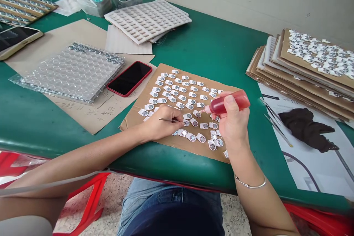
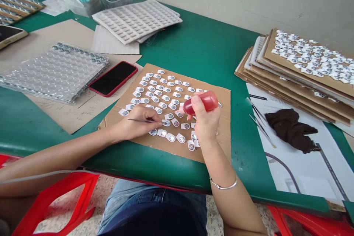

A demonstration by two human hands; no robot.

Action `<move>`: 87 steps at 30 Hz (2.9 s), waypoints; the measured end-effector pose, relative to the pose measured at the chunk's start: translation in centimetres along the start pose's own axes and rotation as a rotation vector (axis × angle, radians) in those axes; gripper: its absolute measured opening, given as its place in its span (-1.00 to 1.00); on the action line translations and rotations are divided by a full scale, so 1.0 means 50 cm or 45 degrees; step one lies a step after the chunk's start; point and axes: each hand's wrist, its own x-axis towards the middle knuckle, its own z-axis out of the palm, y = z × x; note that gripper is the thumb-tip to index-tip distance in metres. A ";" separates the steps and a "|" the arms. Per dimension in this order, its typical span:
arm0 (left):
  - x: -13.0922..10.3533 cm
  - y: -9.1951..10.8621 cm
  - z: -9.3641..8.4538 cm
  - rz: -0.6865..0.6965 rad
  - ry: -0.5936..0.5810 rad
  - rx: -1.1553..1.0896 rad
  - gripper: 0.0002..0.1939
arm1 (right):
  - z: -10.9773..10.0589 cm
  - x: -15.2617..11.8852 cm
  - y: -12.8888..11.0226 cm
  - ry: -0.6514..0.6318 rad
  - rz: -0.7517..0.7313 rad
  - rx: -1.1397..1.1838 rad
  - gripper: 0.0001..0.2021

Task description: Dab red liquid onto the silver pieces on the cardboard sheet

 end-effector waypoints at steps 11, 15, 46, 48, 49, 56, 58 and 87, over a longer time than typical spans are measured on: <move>-0.044 -0.007 0.029 0.582 -0.040 0.630 -0.82 | 0.032 -0.025 0.029 -0.128 -0.272 -0.647 -0.76; -0.052 -0.021 0.047 0.735 0.014 0.836 -0.83 | 0.037 -0.024 0.032 -0.185 -0.299 -0.778 -0.76; -0.056 -0.023 0.056 0.857 0.048 0.898 -0.84 | 0.037 -0.021 0.039 -0.236 -0.298 -0.705 -0.80; -0.056 -0.023 0.056 0.852 0.052 0.890 -0.84 | 0.038 -0.021 0.040 -0.243 -0.306 -0.701 -0.80; -0.057 -0.023 0.056 0.846 0.051 0.886 -0.85 | 0.038 -0.021 0.040 -0.242 -0.313 -0.701 -0.80; -0.059 -0.021 0.056 0.794 0.039 0.887 -0.89 | 0.034 -0.017 0.046 -0.192 -0.349 -0.754 -0.80; -0.059 -0.022 0.056 0.778 0.027 0.871 -0.89 | 0.032 -0.016 0.048 -0.190 -0.360 -0.769 -0.80; -0.034 -0.005 0.026 0.544 0.042 0.349 -0.82 | 0.018 -0.022 0.037 -0.318 -0.442 -0.754 -0.78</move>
